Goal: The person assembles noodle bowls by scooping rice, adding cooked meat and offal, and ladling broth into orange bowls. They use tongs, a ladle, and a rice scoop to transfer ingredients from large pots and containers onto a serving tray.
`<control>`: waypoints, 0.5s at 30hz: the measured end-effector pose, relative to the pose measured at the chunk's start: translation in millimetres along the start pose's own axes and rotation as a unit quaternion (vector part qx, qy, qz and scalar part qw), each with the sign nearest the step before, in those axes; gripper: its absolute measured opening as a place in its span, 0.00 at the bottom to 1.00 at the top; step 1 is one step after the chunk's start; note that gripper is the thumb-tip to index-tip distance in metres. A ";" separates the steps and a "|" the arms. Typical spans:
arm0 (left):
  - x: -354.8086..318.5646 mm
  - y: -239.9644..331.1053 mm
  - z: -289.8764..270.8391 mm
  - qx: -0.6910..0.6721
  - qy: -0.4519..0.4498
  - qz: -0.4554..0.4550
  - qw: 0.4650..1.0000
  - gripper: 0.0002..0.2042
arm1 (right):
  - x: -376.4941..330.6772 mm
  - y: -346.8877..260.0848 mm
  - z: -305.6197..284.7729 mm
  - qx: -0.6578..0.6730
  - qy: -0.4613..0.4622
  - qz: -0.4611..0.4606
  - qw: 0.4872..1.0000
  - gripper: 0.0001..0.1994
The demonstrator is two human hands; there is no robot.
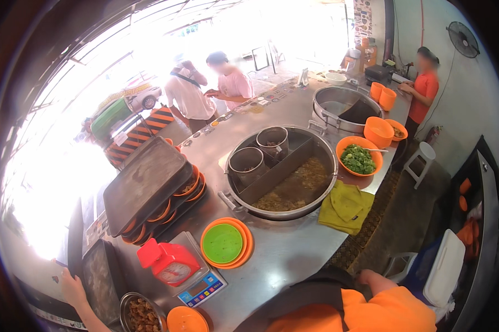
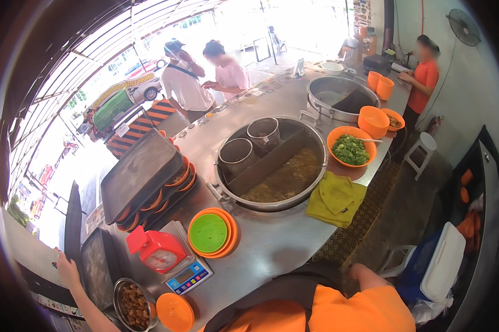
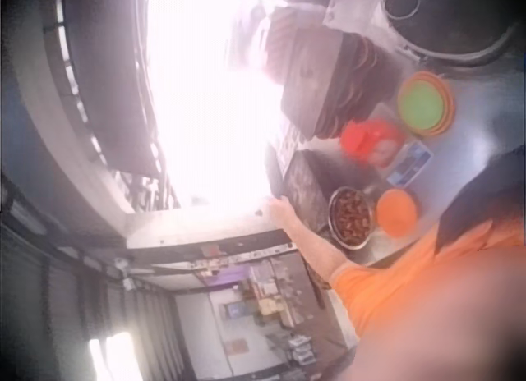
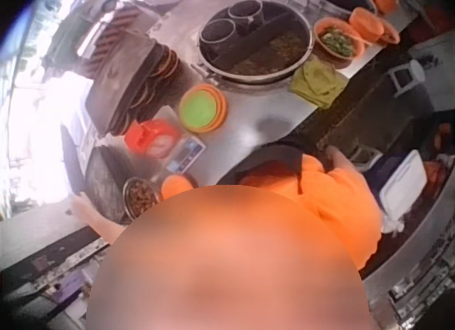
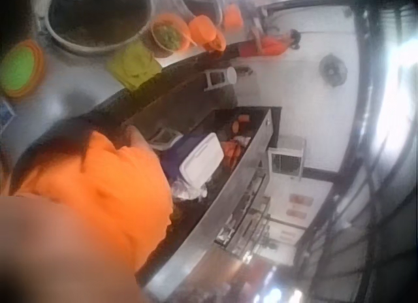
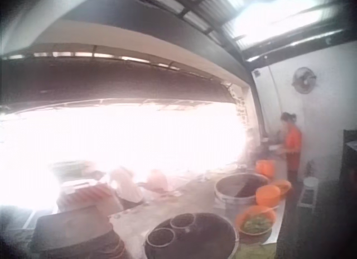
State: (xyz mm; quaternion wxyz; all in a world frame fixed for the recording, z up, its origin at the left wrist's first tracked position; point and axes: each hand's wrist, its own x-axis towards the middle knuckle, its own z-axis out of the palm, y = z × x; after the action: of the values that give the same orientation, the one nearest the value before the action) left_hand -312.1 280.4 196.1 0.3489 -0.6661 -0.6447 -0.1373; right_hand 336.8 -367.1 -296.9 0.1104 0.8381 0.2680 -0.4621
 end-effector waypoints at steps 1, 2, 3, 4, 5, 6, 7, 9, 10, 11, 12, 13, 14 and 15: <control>3.3 9.0 -18.4 0.006 0.021 0.021 1.000 0.16 | 2.3 2.9 -2.0 -0.026 -0.018 -0.014 0.999 0.29; 8.0 19.9 -37.9 0.006 0.039 0.037 0.999 0.16 | 7.9 6.7 -0.7 -0.063 -0.025 -0.038 0.997 0.28; 12.6 31.9 -59.1 0.008 0.055 0.044 0.997 0.17 | 16.6 13.7 2.6 -0.071 -0.036 -0.045 0.996 0.27; 16.7 45.4 -81.1 -0.020 0.087 0.075 0.993 0.14 | 31.7 18.3 8.2 -0.090 -0.034 -0.062 0.993 0.25; 18.6 60.1 -103.2 -0.020 0.095 0.107 0.990 0.14 | 47.7 26.8 15.7 -0.108 -0.033 -0.079 0.990 0.24; 19.4 76.3 -124.7 -0.017 0.094 0.125 0.987 0.13 | 64.3 37.5 24.3 -0.101 -0.036 -0.072 0.992 0.23; 22.4 94.4 -144.4 -0.024 0.131 0.162 0.978 0.12 | 81.9 47.7 33.4 -0.095 -0.040 -0.066 0.992 0.22; 28.1 143.4 -168.8 -0.044 0.153 0.180 0.971 0.11 | 115.2 69.9 48.7 -0.051 -0.047 -0.060 0.996 0.21; 31.4 168.4 -178.3 -0.066 0.165 0.195 0.964 0.11 | 129.5 78.6 55.4 -0.014 -0.049 -0.060 0.997 0.21; 36.2 194.3 -185.9 -0.093 0.195 0.215 0.953 0.10 | 141.7 86.1 60.1 0.028 -0.061 -0.038 0.997 0.21; 43.6 224.2 -191.0 -0.120 0.186 0.223 0.949 0.11 | 150.7 91.0 63.1 -0.021 -0.033 -0.112 0.993 0.21; 50.7 255.7 -195.2 -0.154 0.189 0.223 0.944 0.13 | 157.1 98.7 60.5 -0.064 -0.018 -0.163 0.984 0.22; 53.9 286.8 -199.2 -0.163 0.209 0.270 0.926 0.12 | 161.7 104.2 55.9 -0.134 -0.016 -0.184 0.974 0.22; 57.2 320.6 -202.2 -0.175 0.222 0.303 0.910 0.12 | 163.7 113.4 47.7 -0.026 -0.009 -0.145 0.989 0.22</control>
State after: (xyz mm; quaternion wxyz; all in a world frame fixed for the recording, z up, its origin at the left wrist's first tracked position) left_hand 55.5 218.3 285.4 0.3857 -0.8322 -0.2830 -0.2803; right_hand 435.4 -425.2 -466.6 0.0666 0.7833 0.3974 -0.4735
